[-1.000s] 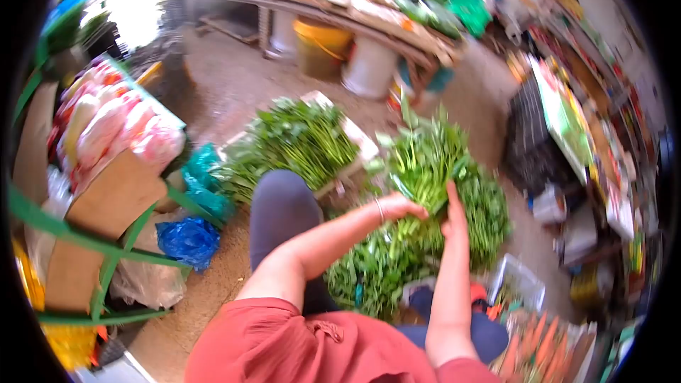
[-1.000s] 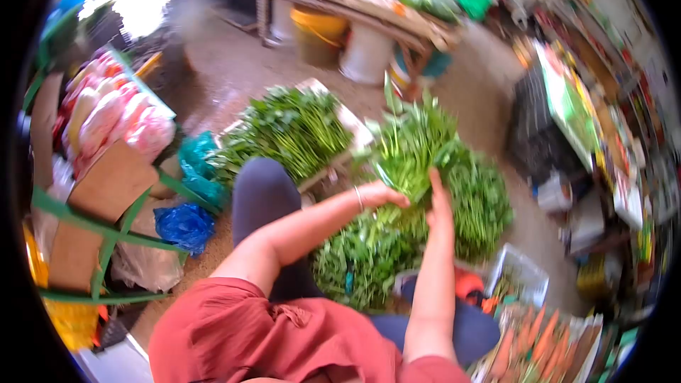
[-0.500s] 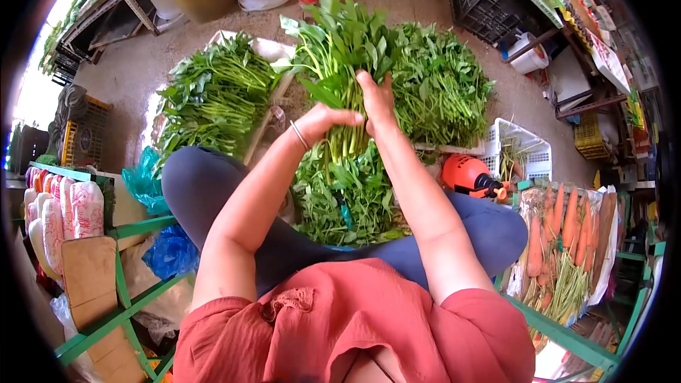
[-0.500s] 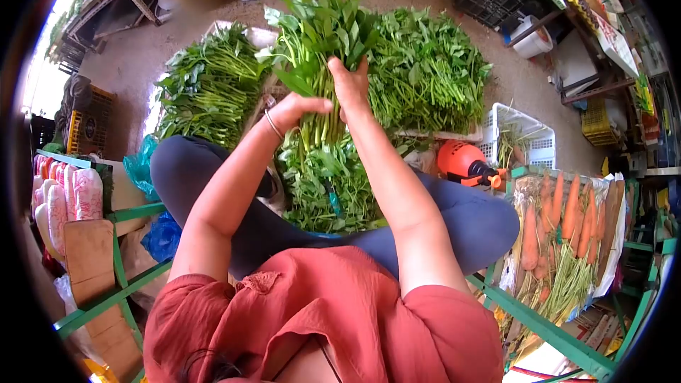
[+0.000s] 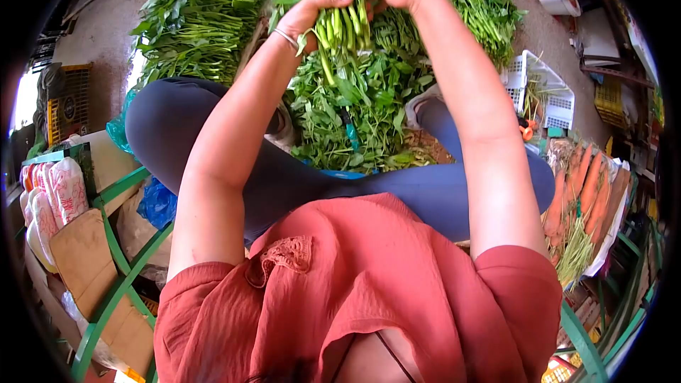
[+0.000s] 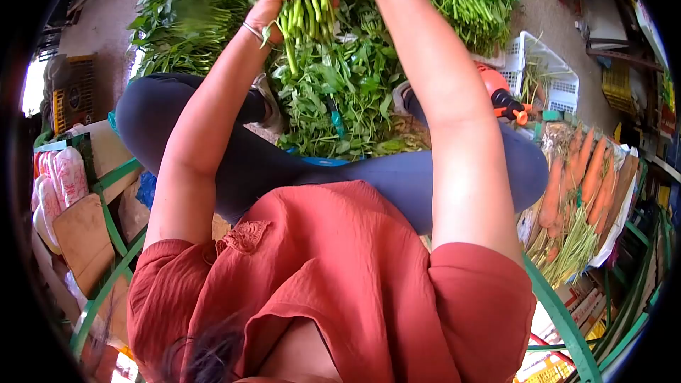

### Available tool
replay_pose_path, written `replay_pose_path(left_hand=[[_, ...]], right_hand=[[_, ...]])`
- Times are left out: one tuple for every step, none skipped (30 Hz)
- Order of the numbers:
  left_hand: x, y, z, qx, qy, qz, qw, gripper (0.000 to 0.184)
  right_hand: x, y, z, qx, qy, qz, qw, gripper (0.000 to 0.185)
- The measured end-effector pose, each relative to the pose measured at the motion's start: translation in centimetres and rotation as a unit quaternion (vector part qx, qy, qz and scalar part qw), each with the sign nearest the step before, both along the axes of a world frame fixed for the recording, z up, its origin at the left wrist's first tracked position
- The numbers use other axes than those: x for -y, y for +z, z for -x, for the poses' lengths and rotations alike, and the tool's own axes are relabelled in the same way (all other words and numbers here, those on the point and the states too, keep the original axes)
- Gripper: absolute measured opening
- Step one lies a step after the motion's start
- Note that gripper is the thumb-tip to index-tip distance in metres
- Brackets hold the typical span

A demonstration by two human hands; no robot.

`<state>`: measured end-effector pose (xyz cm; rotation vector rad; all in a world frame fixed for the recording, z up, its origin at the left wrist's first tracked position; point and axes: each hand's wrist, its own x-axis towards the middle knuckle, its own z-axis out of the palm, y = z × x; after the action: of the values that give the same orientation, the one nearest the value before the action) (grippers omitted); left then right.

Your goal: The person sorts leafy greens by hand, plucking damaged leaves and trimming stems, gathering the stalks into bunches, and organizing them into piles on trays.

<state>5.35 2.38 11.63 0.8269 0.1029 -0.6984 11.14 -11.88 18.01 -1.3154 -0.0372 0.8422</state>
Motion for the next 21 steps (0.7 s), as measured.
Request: replay_pose_path(left_hand=[[0.0, 0.1, -0.2, 0.011, 0.010, 0.027, 1.000, 0.042], [0.0, 0.3, -0.5, 0.000, 0.029, 0.069, 0.997, 0.044], [0.1, 2.3, 0.1, 0.010, 0.079, 0.054, 0.995, 0.039], [-0.1, 3.6, 0.5, -0.046, 0.094, 0.095, 0.990, 0.032], [-0.2, 4.3, 0.4, -0.097, 0.108, 0.137, 0.980, 0.025], [-0.7, 3.1, -0.2, -0.051, 0.094, 0.168, 0.980, 0.030], [-0.7, 3.1, -0.5, -0.044, 0.093, 0.166, 0.981, 0.030], [-0.6, 3.3, -0.7, -0.037, 0.130, 0.163, 0.977, 0.030], [-0.6, 3.4, -1.1, -0.028, 0.168, 0.161, 0.972, 0.031], [-0.6, 2.6, -1.8, -0.015, 0.195, 0.156, 0.968, 0.035], [-1.6, 2.5, -2.6, 0.073, 0.098, 0.220, 0.968, 0.037], [-1.2, 2.7, -2.7, 0.063, 0.150, 0.226, 0.960, 0.038], [-0.7, 3.0, -2.5, 0.052, 0.202, 0.232, 0.950, 0.038], [-0.7, 3.0, -2.5, 0.055, 0.191, 0.246, 0.949, 0.038], [-1.0, 2.7, -2.8, 0.059, 0.191, 0.244, 0.949, 0.038], [-1.1, 3.0, -2.6, 0.054, 0.204, 0.237, 0.948, 0.037], [-1.2, 3.3, -2.5, 0.050, 0.219, 0.234, 0.946, 0.037], [-1.3, 3.3, -2.6, 0.044, 0.250, 0.227, 0.940, 0.035], [-1.7, 3.2, -2.7, 0.029, 0.263, 0.237, 0.935, 0.029], [-2.1, 3.1, -2.8, 0.026, 0.274, 0.228, 0.934, 0.034], [-2.5, 2.6, -3.2, 0.021, 0.285, 0.217, 0.933, 0.038]], right_hand=[[1.0, -0.1, -0.3, 0.017, -0.023, 0.000, 1.000, 0.069], [2.1, -1.0, -1.0, 0.004, -0.097, 0.039, 0.994, 0.063], [3.3, -2.2, -1.2, -0.011, -0.169, 0.079, 0.982, 0.060], [3.9, -3.1, 0.0, 0.051, -0.278, 0.111, 0.953, 0.070], [4.5, -4.1, 1.7, 0.116, -0.270, 0.291, 0.911, 0.065], [4.8, -5.2, 3.7, 0.180, -0.252, 0.457, 0.833, 0.061], [5.0, -8.1, 5.3, 0.019, -0.130, 0.477, 0.869, 0.055], [4.4, -12.1, 8.8, -0.005, 0.077, 0.530, 0.844, 0.044], [3.7, -16.0, 12.4, 0.009, 0.285, 0.538, 0.793, 0.037], [2.2, -14.1, 15.9, -0.084, 0.296, 0.485, 0.819, 0.039], [2.7, -18.6, 19.4, 0.019, 0.315, 0.422, 0.850, 0.044], [2.1, -19.6, 21.4, -0.016, 0.297, 0.454, 0.840, 0.043], [1.6, -21.3, 23.9, 0.109, 0.235, 0.524, 0.811, 0.035], [1.2, -21.6, 24.1, 0.096, 0.249, 0.546, 0.795, 0.029], [1.2, -22.1, 24.4, 0.099, 0.245, 0.545, 0.796, 0.029], [1.7, -22.5, 24.5, 0.112, 0.213, 0.536, 0.809, 0.030], [2.3, -23.0, 24.1, 0.129, 0.181, 0.528, 0.820, 0.032], [2.7, -21.8, 23.2, 0.129, 0.223, 0.507, 0.822, 0.028], [2.7, -20.1, 22.2, 0.139, 0.223, 0.508, 0.820, 0.028], [2.6, -18.5, 21.6, 0.047, 0.197, 0.469, 0.860, 0.026], [2.3, -17.9, 21.3, -0.047, 0.170, 0.422, 0.889, 0.025]])
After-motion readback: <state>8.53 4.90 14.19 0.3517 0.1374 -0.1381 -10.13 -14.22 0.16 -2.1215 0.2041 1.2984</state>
